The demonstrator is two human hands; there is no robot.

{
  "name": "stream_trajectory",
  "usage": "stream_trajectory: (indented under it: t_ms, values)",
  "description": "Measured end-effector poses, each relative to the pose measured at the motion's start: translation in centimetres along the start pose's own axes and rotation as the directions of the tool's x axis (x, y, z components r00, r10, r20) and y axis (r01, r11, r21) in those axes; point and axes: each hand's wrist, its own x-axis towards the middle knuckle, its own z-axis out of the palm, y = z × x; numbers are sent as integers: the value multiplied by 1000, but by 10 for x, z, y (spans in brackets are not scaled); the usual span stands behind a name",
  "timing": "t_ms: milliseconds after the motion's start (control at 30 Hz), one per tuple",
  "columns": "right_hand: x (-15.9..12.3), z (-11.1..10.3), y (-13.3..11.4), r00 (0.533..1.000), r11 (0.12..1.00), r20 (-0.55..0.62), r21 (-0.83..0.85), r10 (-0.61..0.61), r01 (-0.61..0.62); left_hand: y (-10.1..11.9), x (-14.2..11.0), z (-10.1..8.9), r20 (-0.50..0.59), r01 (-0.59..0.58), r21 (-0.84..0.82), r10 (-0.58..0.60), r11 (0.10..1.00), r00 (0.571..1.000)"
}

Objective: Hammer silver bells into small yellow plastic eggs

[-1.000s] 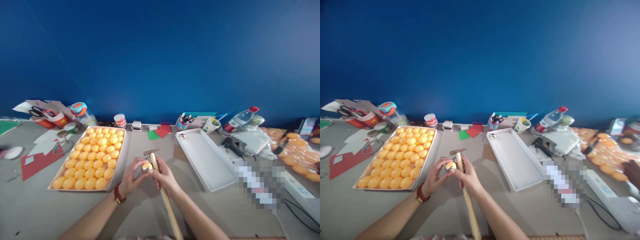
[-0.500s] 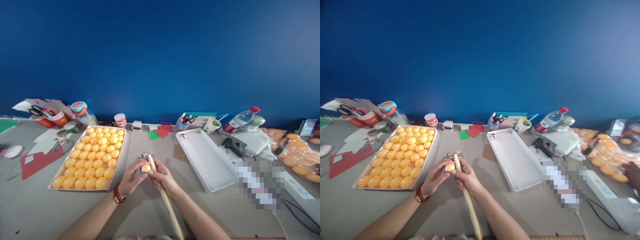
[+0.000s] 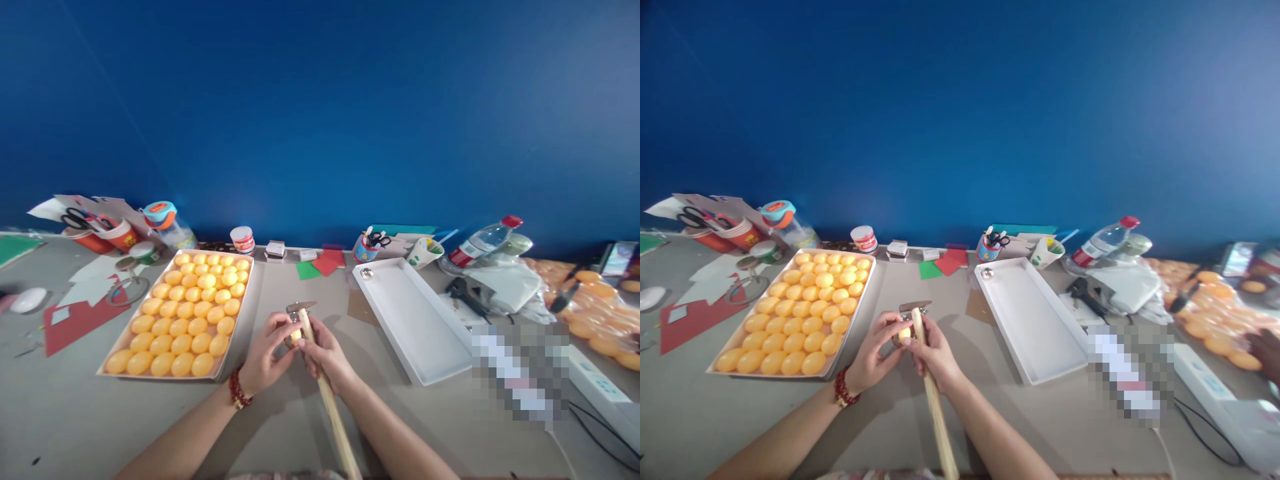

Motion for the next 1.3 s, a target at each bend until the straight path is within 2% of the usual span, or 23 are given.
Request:
stream_trajectory:
  t_ms: [133, 367, 700, 967, 1133, 1300]
  values:
    - [0, 1, 0, 1000, 998, -12, -69, -11, 10, -3, -1, 3, -31, 10, -58, -11, 998, 999]
    - [-1, -1, -3, 995, 1000, 96, 11, 4, -5, -3, 0, 1, -53, -7, -184, -3, 983, 999]
    - [0, -1, 0, 996, 999, 78, 18, -30, 29, 3, 3, -2, -7, -91, -128, 91, 988, 996]
    - [-3, -1, -6, 990, 993, 140, 121, -9, -8, 0, 1, 2, -92, -44, -132, 32, 990, 995]
    - [-1, -5, -1, 992, 997, 118, 69, -46, 38, -3, 1, 1, -94, -88, -42, 84, 995, 992]
    - [1, -5, 1, 993, 996, 80, 19, -84, 83, -2, 4, 0, -95, -156, -19, 153, 988, 984]
